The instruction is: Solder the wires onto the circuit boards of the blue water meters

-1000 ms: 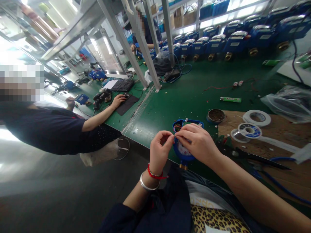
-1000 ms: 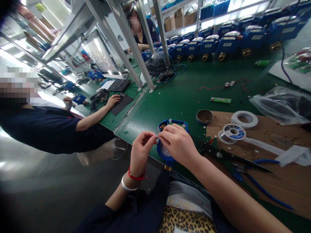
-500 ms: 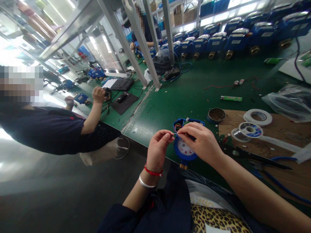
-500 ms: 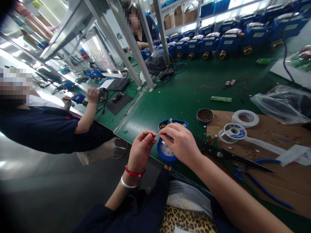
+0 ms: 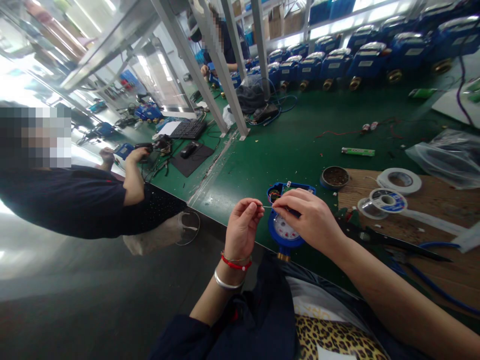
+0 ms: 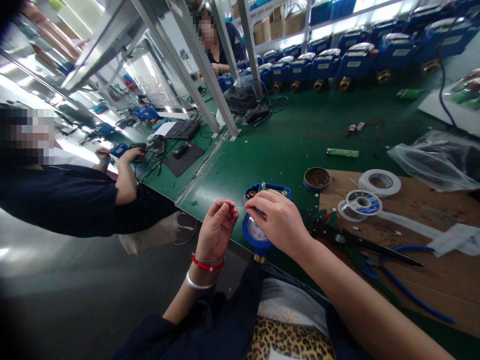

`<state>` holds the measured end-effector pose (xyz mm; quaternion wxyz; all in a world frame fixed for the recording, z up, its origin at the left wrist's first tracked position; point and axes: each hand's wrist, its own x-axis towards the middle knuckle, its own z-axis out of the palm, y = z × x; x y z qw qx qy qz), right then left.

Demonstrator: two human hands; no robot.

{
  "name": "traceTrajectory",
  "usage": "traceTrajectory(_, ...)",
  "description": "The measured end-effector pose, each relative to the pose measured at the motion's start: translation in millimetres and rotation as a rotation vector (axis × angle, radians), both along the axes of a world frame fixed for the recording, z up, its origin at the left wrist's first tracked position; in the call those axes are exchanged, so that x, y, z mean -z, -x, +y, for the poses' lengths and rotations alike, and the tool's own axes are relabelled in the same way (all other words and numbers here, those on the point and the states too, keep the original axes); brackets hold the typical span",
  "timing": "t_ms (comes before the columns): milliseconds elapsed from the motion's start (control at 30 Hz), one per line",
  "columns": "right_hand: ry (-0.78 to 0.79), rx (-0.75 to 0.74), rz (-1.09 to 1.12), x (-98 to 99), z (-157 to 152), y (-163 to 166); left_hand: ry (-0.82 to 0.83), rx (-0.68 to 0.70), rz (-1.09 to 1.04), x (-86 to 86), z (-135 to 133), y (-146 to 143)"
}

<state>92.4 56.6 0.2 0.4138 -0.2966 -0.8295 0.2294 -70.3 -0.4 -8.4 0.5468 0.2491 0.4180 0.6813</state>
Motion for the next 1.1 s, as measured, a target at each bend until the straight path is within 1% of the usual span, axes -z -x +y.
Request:
traceTrajectory(267, -0.001, -0.007, -0.016, 0.5, 0.1, 0.0, -0.014, 0.020, 0.038, -0.3, -1.0, -1.8)
traceTrajectory(400, 0.004, -0.001, -0.007, 0.4, -0.2, -0.2, -0.032, -0.011, 0.144, 0.7, -0.8, -2.6)
traceTrajectory(567, 0.004, -0.002, -0.020, -0.2, -0.8, -0.2, -0.072, -0.074, 0.333, 2.4, -1.7, -5.3)
traceTrajectory(800, -0.018, -0.010, -0.065, 0.0, -1.2, -1.9, -0.108, -0.037, 0.434, 2.8, 0.7, -12.9)
traceTrajectory(967, -0.027, -0.002, -0.046, 2.7, -1.6, -3.3, -0.114, 0.013, 0.557, 1.2, 3.6, -17.7)
traceTrajectory(1100, -0.025, 0.009, -0.031, 4.7, -1.9, -3.9, -0.124, 0.026, 0.662, -1.2, 3.2, -18.2)
